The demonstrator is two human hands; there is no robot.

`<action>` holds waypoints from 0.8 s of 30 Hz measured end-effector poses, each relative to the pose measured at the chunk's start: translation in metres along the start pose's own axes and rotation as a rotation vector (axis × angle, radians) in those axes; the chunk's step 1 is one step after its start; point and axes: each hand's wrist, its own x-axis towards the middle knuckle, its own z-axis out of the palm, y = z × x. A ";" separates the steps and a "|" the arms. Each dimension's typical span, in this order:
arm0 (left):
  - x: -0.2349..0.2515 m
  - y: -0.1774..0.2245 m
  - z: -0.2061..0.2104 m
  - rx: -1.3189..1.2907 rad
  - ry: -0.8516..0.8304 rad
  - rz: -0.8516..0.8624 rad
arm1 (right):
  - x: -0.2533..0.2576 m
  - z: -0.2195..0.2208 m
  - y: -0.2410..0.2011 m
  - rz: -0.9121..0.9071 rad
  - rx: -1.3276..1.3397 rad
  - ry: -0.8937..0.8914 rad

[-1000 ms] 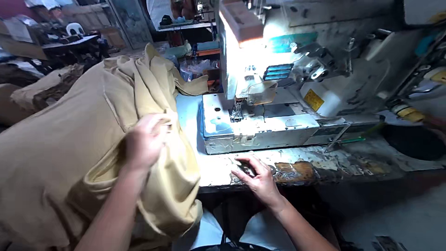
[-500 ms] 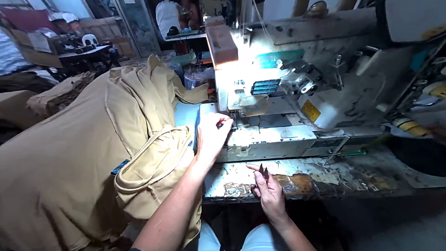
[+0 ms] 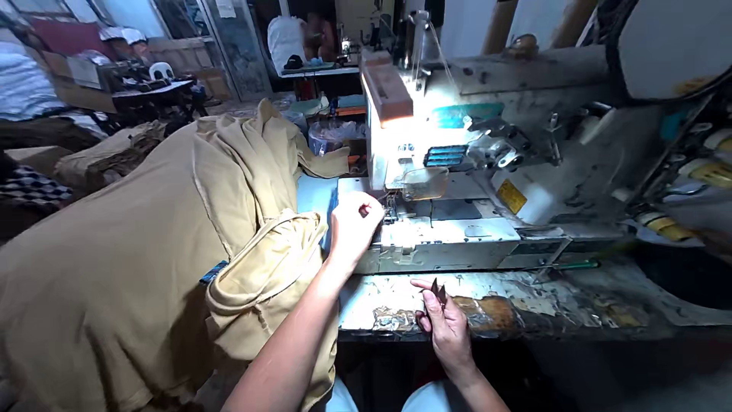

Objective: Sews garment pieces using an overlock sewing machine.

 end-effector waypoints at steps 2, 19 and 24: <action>-0.001 0.005 -0.002 -0.252 -0.102 -0.083 | -0.003 -0.010 -0.004 0.014 -0.018 0.023; -0.087 0.004 -0.038 -0.436 -0.237 0.006 | 0.039 0.058 -0.078 0.267 0.433 0.083; -0.053 0.050 -0.053 -0.137 -0.205 0.743 | 0.018 0.042 -0.071 0.091 0.352 0.082</action>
